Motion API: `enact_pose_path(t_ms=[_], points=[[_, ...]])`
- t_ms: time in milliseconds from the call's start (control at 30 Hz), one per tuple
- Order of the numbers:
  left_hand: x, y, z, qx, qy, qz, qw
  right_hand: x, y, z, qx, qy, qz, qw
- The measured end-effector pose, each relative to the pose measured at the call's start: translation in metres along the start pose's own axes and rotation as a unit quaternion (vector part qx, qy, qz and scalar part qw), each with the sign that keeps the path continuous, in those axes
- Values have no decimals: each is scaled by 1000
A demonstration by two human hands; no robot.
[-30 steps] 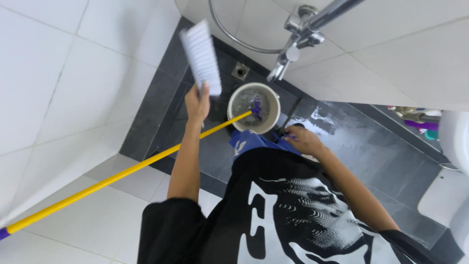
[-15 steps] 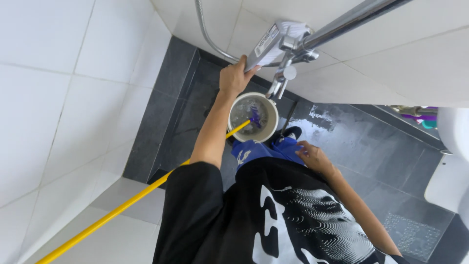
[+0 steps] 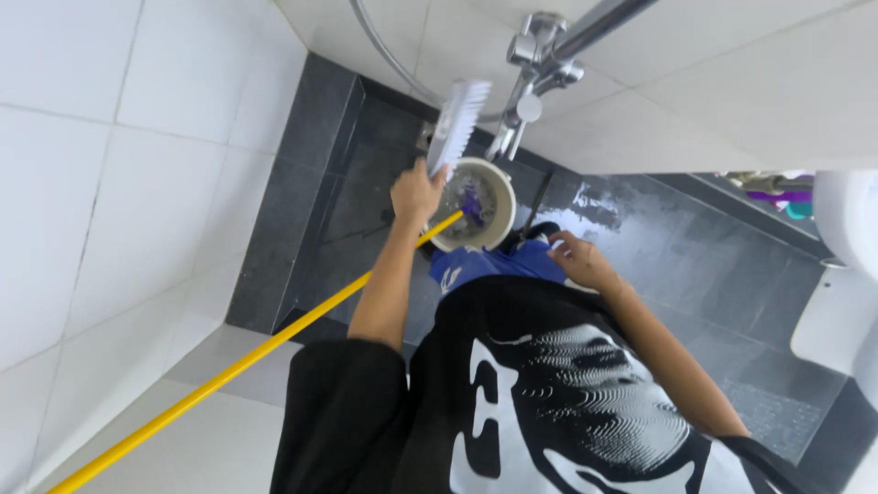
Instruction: The person mops the dark tiled bathroom floor using a yellow-handled mop, then rinses the mop head under a handheld shower sprayer. They proceed to clean a white sink basin and a pink plastic scoop with a brush under running water.
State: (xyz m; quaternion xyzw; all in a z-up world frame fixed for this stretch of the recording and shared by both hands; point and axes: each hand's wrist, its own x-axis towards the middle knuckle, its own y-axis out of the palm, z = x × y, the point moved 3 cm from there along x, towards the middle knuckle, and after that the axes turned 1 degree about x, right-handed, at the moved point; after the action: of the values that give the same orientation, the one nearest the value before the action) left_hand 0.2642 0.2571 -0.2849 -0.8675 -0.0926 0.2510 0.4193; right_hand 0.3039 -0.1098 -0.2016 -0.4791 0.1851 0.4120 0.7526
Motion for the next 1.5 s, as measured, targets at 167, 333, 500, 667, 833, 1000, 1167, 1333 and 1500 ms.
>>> enact_pose_path(t_ms=[167,333,500,667,833,1000,1167,1333,1500], points=[[-79,17,-28,-121,-104,-13,987,14,20,26,155,-2,16,988],[-135,14,-85,-157,-77,-27,984,39,35,118,329,-74,131,932],[-152,-12,-127,-180,13,-28,983,26,19,151,357,-30,58,932],[-149,-41,-150,-161,60,25,985,27,20,113,554,35,-31,831],[-146,-105,-172,-325,254,-77,907,11,-56,125,513,-218,-243,794],[-93,-99,-136,-434,122,-199,870,21,-76,124,236,-225,-264,908],[-58,-130,-152,-405,181,-249,861,38,-63,118,91,-230,-287,925],[-57,-125,-169,-432,188,-202,858,23,-52,120,45,-214,-280,935],[-52,-109,-167,-510,165,-173,826,24,-53,109,69,-190,-271,941]])
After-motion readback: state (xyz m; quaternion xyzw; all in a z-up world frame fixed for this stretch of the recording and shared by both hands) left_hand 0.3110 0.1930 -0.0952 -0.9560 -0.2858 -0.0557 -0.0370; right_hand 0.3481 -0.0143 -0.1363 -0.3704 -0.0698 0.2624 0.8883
